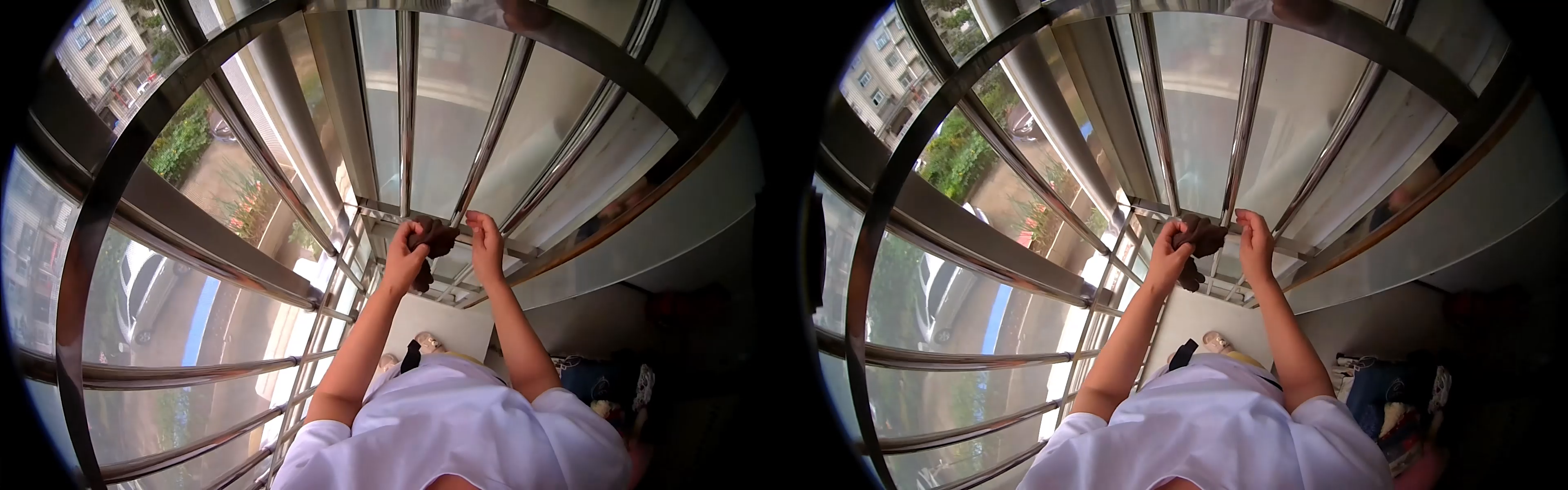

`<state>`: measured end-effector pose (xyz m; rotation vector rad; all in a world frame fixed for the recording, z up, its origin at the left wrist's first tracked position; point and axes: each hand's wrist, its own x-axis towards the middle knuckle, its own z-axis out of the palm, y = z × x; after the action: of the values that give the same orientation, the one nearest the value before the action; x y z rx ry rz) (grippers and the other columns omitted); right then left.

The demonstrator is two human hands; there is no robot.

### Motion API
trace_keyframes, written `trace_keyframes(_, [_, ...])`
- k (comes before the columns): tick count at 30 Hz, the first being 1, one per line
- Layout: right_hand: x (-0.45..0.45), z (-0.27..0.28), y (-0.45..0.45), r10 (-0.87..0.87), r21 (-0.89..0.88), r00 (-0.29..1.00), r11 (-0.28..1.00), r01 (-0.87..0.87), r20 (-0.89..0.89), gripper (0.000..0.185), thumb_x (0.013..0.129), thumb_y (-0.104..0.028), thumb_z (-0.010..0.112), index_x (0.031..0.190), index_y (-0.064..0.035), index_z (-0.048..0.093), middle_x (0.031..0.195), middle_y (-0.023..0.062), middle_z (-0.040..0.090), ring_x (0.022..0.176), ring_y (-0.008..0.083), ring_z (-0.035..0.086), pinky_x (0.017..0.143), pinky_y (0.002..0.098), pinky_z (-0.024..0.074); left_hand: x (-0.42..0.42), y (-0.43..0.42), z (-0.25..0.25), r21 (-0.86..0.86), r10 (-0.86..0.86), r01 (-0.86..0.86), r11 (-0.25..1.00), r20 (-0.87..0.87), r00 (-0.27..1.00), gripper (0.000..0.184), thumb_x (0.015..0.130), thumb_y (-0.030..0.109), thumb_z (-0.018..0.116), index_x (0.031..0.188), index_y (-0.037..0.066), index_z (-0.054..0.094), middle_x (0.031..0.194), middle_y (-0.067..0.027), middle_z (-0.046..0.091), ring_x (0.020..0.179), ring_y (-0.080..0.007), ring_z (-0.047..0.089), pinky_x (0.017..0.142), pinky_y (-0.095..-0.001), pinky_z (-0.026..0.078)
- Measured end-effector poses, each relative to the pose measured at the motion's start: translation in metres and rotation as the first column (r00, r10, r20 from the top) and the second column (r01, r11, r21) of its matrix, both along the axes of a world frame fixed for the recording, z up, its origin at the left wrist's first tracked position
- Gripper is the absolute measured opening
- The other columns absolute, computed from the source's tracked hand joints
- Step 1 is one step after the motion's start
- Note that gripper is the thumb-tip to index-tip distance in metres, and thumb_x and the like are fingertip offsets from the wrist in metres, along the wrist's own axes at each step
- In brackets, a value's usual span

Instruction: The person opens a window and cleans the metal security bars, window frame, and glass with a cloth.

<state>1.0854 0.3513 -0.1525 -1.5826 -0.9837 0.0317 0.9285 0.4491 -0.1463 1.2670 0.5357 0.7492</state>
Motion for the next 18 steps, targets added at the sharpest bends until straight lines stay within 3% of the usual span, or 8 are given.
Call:
trace_keyframes(4, [0.013,-0.002,0.017,0.001,-0.173,0.993,0.985,-0.022,-0.12,0.031,0.093,0.003,0.045,0.121,-0.0025,0.056,0.106,0.009,0.066,0.1,0.0189,0.063,0.089,0.03,0.0475,0.026,0.026,0.015,0.093,-0.068,0.078,0.993,-0.108,0.992,0.029,0.071,-0.007,0.047,0.095,0.009,0.049,0.085,0.0025,0.047,0.077,-0.0078,0.044,0.064,-0.02,0.036])
trace_keyframes(6, [0.015,-0.002,0.02,-0.001,-0.169,0.989,0.985,-0.024,-0.15,0.036,0.092,0.004,0.046,0.124,-0.0058,0.055,0.105,0.0093,0.067,0.101,0.0208,0.064,0.089,0.0303,0.0478,0.033,0.037,0.019,0.143,-0.32,0.369,0.918,-0.282,0.905,0.025,0.068,-0.011,0.043,0.084,0.008,0.046,0.083,0.0027,0.047,0.078,-0.0081,0.045,0.065,-0.0217,0.037])
trace_keyframes(8, [0.02,-0.004,0.024,0.033,-0.253,0.996,0.966,-0.052,-0.079,0.041,0.089,0.007,0.046,0.125,-0.0076,0.055,0.111,0.0108,0.065,0.104,0.0229,0.063,0.092,0.0307,0.0468,0.048,0.043,-0.002,0.287,-0.234,0.321,0.903,-0.298,0.926,0.024,0.065,-0.015,0.04,0.078,0.006,0.041,0.081,0.0029,0.047,0.078,-0.0075,0.045,0.064,-0.0215,0.037])
trace_keyframes(10, [0.024,-0.004,0.026,0.037,-0.293,0.999,0.956,-0.028,0.027,0.05,0.081,0.012,0.046,0.124,-0.0116,0.056,0.115,0.0127,0.062,0.108,0.0301,0.06,0.092,0.0377,0.0487,0.05,0.051,0.01,0.368,-0.343,0.38,0.849,-0.165,0.925,0.026,0.065,-0.016,0.04,0.078,0.006,0.042,0.079,0.0026,0.047,0.077,-0.0068,0.045,0.063,-0.0206,0.036])
trace_keyframes(11, [0.027,-0.005,0.029,0.128,-0.216,0.989,0.97,-0.109,0.075,0.05,0.079,0.013,0.047,0.121,-0.0109,0.057,0.116,0.0134,0.061,0.109,0.0315,0.058,0.092,0.038,0.0481,0.046,0.054,0.016,0.197,-0.403,0.435,0.879,-0.181,0.897,0.026,0.065,-0.016,0.042,0.079,0.006,0.043,0.077,0.003,0.048,0.076,-0.0075,0.046,0.064,-0.0209,0.038])
trace_keyframes(12, [0.03,-0.008,0.032,0.211,-0.141,0.969,0.971,-0.193,0.129,0.049,0.077,0.013,0.048,0.119,-0.0103,0.058,0.117,0.0141,0.06,0.11,0.0328,0.057,0.092,0.0383,0.0476,0.045,0.059,0.02,0.198,-0.408,0.441,0.875,-0.185,0.894,0.026,0.065,-0.016,0.042,0.079,0.006,0.043,0.077,0.003,0.048,0.076,-0.0075,0.046,0.064,-0.0209,0.038])
trace_keyframes(16, [0.034,-0.017,0.03,0.071,-0.181,0.983,0.978,-0.102,-0.168,0.026,0.079,0.007,0.055,0.102,-0.0045,0.061,0.104,0.0125,0.063,0.104,0.0349,0.058,0.088,0.0401,0.0478,0.05,0.058,0.022,0.178,-0.364,0.447,0.876,-0.364,0.857,0.032,0.068,-0.014,0.046,0.093,0.005,0.053,0.083,-0.0012,0.058,0.079,-0.0168,0.059,0.07,-0.027,0.047])
trace_keyframes(18, [0.025,-0.014,0.024,0.006,-0.189,1.0,0.982,-0.012,-0.031,0.022,0.08,0.005,0.056,0.1,-0.0033,0.06,0.1,0.0126,0.063,0.1,0.035,0.058,0.086,0.0409,0.048,0.045,0.042,0.022,0.633,0.066,0.129,0.763,-0.276,0.959,0.046,0.072,-0.009,0.048,0.114,0.007,0.053,0.087,-0.0134,0.063,0.086,-0.03,0.064,0.074,-0.0365,0.05])
